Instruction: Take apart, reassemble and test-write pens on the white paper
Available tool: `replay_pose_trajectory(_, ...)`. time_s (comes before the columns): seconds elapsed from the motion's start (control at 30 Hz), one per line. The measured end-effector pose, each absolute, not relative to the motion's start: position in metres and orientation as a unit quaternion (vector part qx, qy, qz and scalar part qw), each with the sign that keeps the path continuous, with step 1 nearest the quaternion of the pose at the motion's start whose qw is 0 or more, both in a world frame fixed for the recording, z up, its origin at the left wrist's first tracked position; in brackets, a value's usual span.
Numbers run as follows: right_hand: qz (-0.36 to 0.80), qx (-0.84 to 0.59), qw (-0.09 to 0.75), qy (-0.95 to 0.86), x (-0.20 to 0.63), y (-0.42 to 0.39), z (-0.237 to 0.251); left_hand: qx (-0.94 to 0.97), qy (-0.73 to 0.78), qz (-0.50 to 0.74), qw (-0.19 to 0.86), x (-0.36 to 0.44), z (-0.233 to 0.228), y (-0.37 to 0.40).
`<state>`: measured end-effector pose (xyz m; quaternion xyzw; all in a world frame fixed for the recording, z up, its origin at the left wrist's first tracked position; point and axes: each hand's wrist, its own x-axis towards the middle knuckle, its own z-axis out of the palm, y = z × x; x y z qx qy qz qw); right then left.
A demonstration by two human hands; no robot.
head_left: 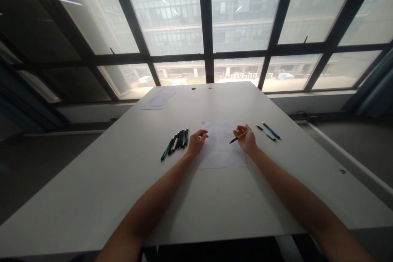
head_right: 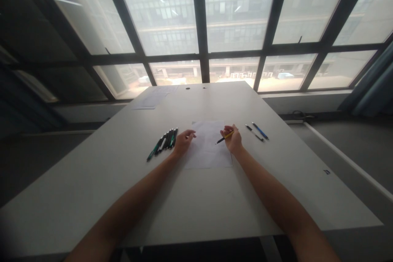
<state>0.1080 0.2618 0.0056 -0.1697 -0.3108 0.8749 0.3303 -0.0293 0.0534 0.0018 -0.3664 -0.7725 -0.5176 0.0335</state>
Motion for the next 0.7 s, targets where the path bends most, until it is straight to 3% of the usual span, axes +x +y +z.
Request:
replay_pose_trajectory(0.2, 0.857, -0.143, 0.330, -0.368, 0.111, 0.262, 0.006, -0.381, -0.810, -0.440, 0.073, -0.036, -0.006, 0.054)
replay_pose_trajectory(0.5, 0.763, -0.180, 0.406, -0.470, 0.107, 0.249, 0.008, -0.429, -0.839, -0.330, 0.058, -0.034, -0.008, 0.054)
replay_pose_trajectory(0.7, 0.730, -0.137, 0.330, -0.582, 0.110, 0.241, 0.007, -0.456, -0.812, -0.358, 0.061, -0.034, -0.010, 0.054)
